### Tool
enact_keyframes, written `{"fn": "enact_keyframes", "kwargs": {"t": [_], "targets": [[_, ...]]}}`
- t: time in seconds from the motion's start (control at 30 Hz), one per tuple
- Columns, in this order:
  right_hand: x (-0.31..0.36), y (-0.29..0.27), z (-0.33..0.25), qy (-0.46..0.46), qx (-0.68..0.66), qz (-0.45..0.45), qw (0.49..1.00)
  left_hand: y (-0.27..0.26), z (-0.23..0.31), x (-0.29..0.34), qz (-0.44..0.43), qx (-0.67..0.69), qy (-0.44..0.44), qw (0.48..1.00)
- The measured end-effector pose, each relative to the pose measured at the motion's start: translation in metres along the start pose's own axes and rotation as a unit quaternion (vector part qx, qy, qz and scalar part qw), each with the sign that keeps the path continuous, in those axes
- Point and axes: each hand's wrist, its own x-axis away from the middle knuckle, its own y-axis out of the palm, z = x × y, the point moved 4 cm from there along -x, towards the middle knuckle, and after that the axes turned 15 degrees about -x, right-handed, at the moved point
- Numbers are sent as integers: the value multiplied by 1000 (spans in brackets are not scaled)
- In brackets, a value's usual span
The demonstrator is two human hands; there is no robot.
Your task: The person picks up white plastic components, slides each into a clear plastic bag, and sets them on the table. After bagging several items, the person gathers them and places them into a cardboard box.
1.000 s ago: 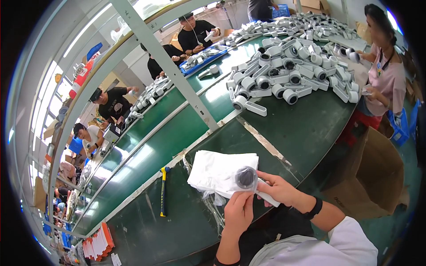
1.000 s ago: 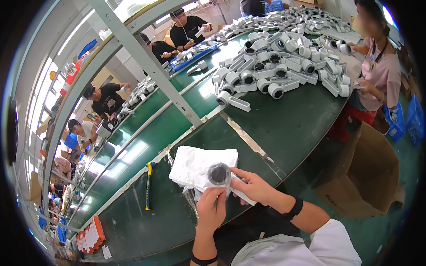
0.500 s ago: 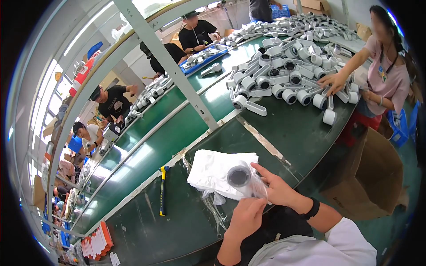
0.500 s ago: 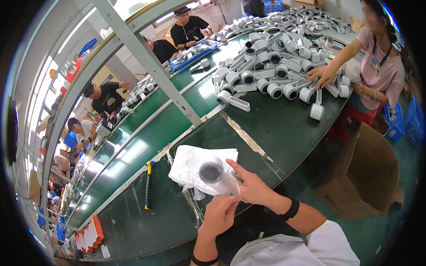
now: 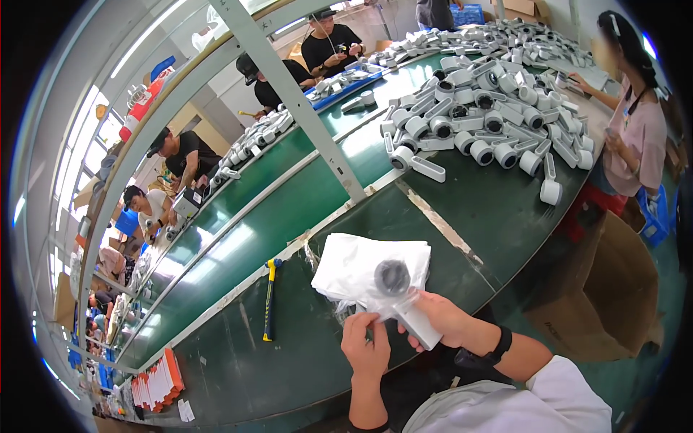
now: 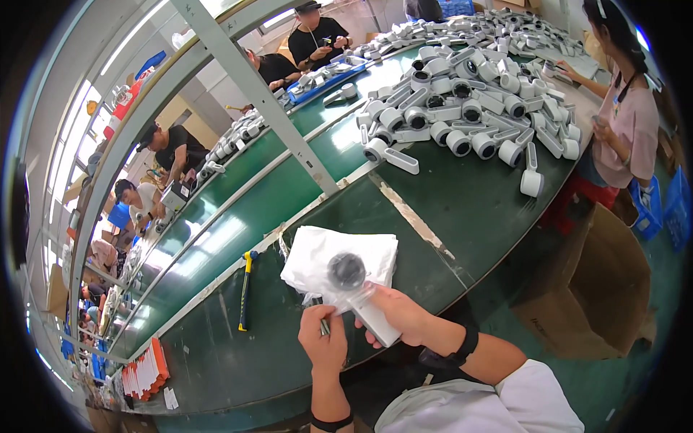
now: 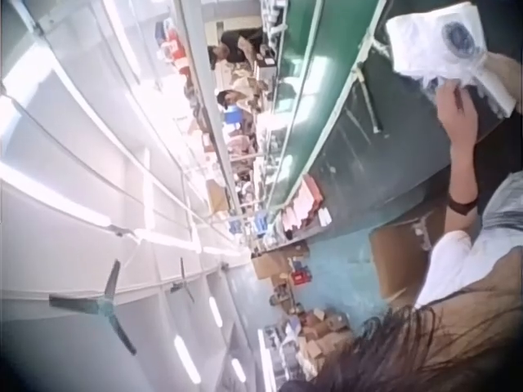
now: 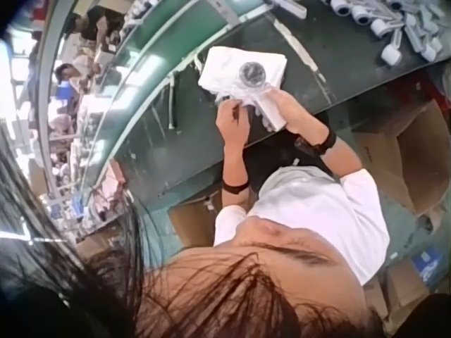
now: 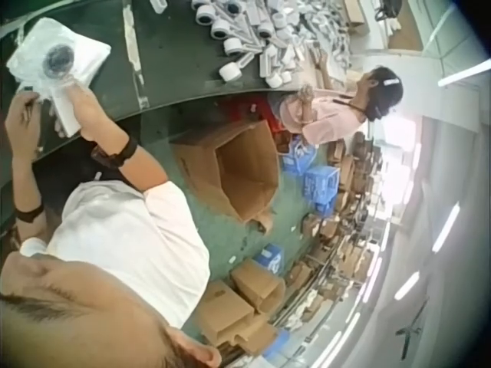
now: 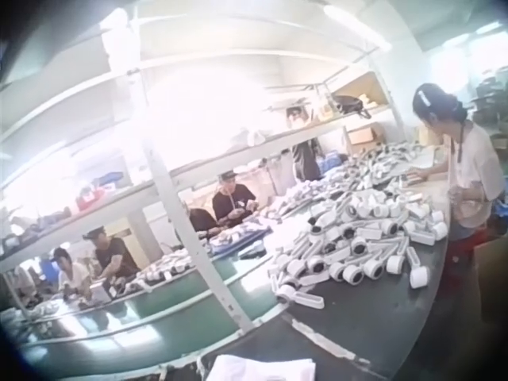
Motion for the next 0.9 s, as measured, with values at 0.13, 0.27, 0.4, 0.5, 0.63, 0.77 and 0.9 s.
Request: {"fn": "enact_keyframes", "kwargs": {"t": [0.13,0.27,0.4,0.5,0.63,0.77,0.9], "targets": [[-10,2,2,-113,-69,21,991,19,-5,26,-113,160,-132,972],[-18,-3,5,-194,-20,109,975,22,-3,39,-170,233,-169,943],[-28,-17,11,-208,36,89,973,5,12,26,-200,161,-24,966],[-25,-18,10,-255,36,72,964,-7,11,15,-303,168,-5,938],[-18,5,13,-216,14,45,975,-8,-24,18,-135,280,-257,915],[-17,18,30,-294,99,-16,951,15,-34,33,-159,349,-350,855],[-4,33,29,-302,225,-3,926,17,-40,41,-54,428,-400,809]]}}
